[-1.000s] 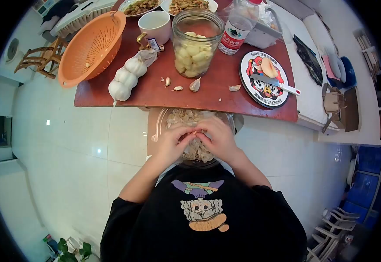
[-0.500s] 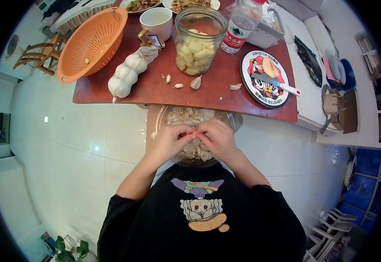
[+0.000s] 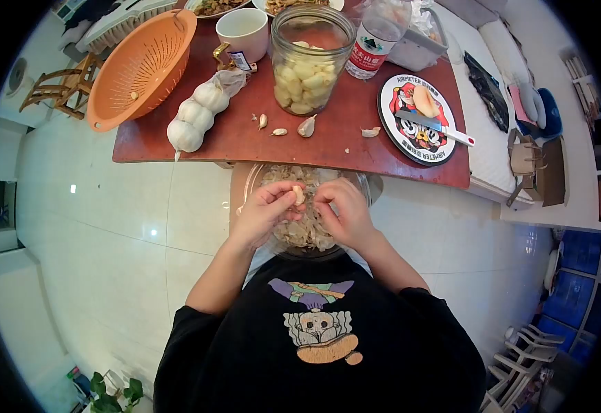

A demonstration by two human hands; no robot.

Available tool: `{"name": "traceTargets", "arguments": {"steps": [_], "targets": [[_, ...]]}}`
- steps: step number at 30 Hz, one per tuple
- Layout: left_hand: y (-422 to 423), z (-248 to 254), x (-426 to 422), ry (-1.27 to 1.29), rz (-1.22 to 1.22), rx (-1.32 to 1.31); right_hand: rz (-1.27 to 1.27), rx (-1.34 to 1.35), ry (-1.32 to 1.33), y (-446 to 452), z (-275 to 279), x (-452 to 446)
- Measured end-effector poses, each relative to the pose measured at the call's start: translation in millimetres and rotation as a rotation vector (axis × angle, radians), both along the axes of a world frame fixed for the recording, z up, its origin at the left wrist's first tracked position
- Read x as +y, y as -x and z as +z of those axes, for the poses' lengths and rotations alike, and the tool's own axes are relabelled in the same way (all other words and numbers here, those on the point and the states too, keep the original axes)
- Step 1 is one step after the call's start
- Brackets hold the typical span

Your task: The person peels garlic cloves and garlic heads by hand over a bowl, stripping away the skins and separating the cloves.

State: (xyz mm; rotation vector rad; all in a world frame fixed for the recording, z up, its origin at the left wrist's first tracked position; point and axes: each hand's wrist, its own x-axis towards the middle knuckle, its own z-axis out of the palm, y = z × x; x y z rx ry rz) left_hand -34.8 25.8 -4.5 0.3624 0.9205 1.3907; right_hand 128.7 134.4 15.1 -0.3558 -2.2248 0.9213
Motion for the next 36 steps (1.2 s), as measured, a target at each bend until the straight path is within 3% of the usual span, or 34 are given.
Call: {"name": "traceTargets", "arguments": {"steps": [6, 12, 18, 24, 26, 29, 33, 36], "targets": [[-6, 0, 1, -0.037, 0.041, 0.336, -0.082, -0.055, 0.001, 5, 2, 1], [-11, 0, 1, -0.012, -0.017, 0.477, -0.050, -0.058, -0.088, 7, 10, 4], [-2, 1, 0, -0.020, 0.007, 0.117, 0.000, -0.087, -0.087, 3, 5, 3], [-5, -6, 0, 0.022, 0.149, 0.125, 0.041, -0.144, 0.025, -4, -7, 2], [-8, -8, 1, -0.007, 0.160, 0.207, 0.049, -0.153, 0.047, -4, -8, 1], [-13, -10, 1, -0.010, 0.130, 0.423, -0.035, -0.093, 0.287, 2, 10, -6], [-23, -12, 4, -0.159, 0.192, 0.930, -0.082, -0.138, 0.230, 7, 13, -1], [-29, 1, 5, -0.153, 0.264, 1.069, -0.101, -0.142, 0.099, 7, 9, 5]]}}
